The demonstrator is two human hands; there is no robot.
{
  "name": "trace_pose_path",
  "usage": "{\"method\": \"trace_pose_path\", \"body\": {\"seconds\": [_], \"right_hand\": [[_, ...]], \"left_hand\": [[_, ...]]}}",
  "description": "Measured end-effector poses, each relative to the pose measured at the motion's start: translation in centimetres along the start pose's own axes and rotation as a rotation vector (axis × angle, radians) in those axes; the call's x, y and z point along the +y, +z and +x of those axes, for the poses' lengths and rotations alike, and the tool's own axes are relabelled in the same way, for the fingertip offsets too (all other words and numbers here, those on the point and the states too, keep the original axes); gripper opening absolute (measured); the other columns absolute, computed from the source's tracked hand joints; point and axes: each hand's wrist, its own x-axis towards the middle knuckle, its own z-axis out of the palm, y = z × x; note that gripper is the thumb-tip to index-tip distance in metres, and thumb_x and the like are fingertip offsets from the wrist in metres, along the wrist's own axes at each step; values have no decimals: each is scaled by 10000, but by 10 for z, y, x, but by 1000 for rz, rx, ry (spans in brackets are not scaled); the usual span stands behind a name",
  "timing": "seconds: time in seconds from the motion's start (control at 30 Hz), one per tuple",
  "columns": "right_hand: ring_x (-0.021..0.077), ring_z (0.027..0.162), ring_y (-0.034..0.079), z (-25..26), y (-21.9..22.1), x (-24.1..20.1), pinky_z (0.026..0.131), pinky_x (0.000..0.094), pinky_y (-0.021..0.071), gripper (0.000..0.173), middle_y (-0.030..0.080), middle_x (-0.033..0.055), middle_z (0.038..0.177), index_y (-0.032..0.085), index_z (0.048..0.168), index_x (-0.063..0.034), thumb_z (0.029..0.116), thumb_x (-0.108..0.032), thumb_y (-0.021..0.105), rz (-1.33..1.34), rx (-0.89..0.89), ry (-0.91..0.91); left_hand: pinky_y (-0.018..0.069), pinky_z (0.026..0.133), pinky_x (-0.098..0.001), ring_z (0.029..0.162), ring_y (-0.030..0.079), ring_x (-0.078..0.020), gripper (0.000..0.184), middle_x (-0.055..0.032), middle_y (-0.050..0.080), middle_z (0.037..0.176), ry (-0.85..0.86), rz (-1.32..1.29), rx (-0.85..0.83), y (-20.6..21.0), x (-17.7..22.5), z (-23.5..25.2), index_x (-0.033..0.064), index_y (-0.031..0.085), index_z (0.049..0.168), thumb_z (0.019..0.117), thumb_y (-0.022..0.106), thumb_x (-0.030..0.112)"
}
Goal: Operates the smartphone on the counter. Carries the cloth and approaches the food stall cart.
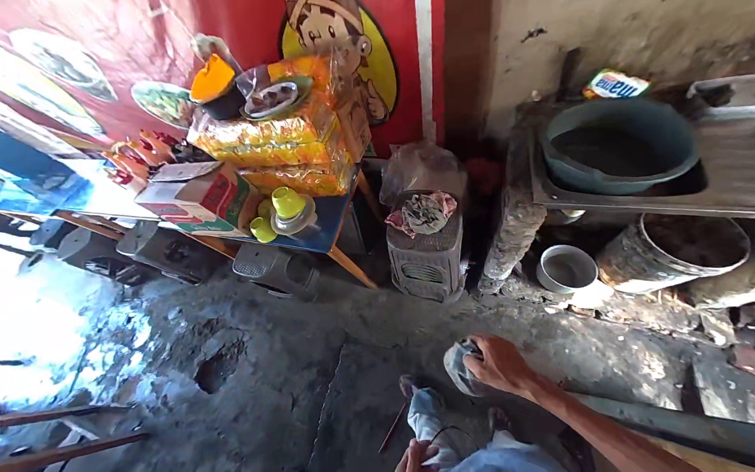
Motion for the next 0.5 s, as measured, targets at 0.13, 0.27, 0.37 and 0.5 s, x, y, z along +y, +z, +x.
{"method": "trace_pose_path", "body": {"seconds": [0.13, 0.27, 0.37, 0.5], "right_hand": [[398, 988, 686, 82, -3, -18, 849, 610, 522, 484, 701, 215, 1086, 562, 1402, -121, 978, -355, 551, 153, 48, 61], [450, 1127, 653, 166, -35, -27, 964, 632, 488, 771, 659, 266, 1247, 292, 1606, -133, 989, -493, 580, 157, 127, 218], [450, 1116, 650, 236, -69, -33, 963, 614, 486, 959, 660, 272, 1222, 74, 1655, -124, 952, -474, 624, 68, 155, 262], [455, 1164, 633, 337, -97, -14, 981, 631, 468, 1031, 651, 271, 1262, -10, 1659, -162, 930, -445, 663, -58, 93, 325]], "left_hand": [[595, 770, -362, 825, 718, -191, 453, -153, 742, 1046, 71, 51, -38, -26, 61, 85, -57, 629, 1226, 1123, 369, 299], [582, 764, -358, 832, 694, -192, 438, -174, 716, 1044, 176, 231, -97, -29, 173, 156, -78, 638, 1187, 1115, 403, 284], [569, 835, -377, 910, 694, -219, 420, -203, 700, 1113, 196, 401, -149, -12, 265, 203, -93, 612, 1232, 1120, 409, 258], [570, 910, -421, 1011, 703, -270, 401, -221, 686, 1193, 245, 541, -188, 32, 339, 272, -75, 581, 1317, 1102, 467, 245]]}}
